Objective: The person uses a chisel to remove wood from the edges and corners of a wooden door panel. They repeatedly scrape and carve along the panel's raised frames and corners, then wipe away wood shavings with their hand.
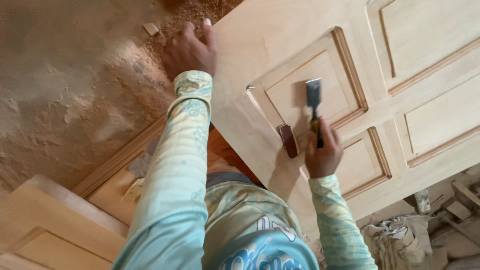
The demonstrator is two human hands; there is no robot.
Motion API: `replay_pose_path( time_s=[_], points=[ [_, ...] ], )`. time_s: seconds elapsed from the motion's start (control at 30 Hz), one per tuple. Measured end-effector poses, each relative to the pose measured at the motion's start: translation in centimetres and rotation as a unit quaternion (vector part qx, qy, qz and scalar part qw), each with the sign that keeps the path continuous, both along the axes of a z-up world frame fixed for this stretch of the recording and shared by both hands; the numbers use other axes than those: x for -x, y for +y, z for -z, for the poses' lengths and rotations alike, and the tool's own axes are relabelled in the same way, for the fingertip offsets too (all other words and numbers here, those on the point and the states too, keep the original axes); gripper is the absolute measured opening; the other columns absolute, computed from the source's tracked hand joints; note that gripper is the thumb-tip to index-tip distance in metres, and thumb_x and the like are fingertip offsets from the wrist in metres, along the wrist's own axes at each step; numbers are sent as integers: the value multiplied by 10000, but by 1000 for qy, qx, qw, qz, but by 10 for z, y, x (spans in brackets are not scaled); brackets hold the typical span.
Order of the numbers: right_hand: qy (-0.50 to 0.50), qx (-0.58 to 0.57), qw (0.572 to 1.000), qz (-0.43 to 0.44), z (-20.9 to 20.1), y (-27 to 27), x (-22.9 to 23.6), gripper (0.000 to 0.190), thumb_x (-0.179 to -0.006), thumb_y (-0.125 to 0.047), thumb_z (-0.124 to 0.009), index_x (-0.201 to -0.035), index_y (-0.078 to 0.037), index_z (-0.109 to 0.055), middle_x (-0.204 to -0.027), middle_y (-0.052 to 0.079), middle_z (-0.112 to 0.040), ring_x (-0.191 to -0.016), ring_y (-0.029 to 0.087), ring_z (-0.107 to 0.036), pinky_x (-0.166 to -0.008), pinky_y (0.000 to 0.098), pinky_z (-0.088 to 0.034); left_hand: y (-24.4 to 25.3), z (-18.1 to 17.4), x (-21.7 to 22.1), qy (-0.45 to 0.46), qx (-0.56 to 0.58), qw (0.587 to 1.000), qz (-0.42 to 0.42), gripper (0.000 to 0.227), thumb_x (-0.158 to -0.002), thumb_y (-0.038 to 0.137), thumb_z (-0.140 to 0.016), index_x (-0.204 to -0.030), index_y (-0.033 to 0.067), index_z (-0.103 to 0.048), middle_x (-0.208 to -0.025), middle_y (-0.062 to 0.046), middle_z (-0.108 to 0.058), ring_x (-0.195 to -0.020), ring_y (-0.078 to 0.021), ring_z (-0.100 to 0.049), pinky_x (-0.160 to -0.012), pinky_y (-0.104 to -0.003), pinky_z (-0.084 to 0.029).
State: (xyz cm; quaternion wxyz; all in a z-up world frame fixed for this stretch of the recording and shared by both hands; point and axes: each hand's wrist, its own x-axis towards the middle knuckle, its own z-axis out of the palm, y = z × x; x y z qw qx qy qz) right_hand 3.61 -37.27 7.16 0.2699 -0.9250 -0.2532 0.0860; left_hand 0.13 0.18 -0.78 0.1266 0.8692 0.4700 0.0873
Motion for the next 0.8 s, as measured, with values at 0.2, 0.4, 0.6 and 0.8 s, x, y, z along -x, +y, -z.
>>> replay_pose_path(
  time_s=[0.2,0.4,0.6,0.8],
  points=[
    [-110,59,992,31,10,-18,-30,360,-962,-55,-741,-1315,-1,-695,-1076,182,-674,-999,377,-633,-863,453,-538,1,-1,2,37,42,998,-11,500,-1034,454,-493,-767,89,-706,-657,-121,-719,-599,-249,-705,-620,-433,-541],
    [-75,15,996,-55,-8,14,12,284,-942,-71,-778,-1210,-51,-687,-1158,135,-695,-1065,335,-667,-917,439,-565,2,-9,1,18,4,1000,6,485,-1035,435,-512,-761,86,-707,-634,-123,-711,-598,-272,-711,-669,-455,-551],
    [66,4,992,-105,-23,27,49,427,-830,-20,-760,-1253,-33,-707,-1190,151,-660,-1049,356,-643,-877,438,-547,-1,-20,-3,26,11,1000,-2,460,-1028,443,-533,-820,82,-728,-659,-149,-722,-648,-326,-730,-673,-481,-550],
    [-7,-47,993,-112,-12,76,54,542,-757,86,-670,-1284,-39,-668,-1227,157,-639,-1059,357,-618,-925,455,-531,-5,-29,-4,27,13,1000,1,452,-1015,449,-534,-822,93,-734,-723,-159,-738,-684,-355,-731,-666,-500,-543]
  ],
)
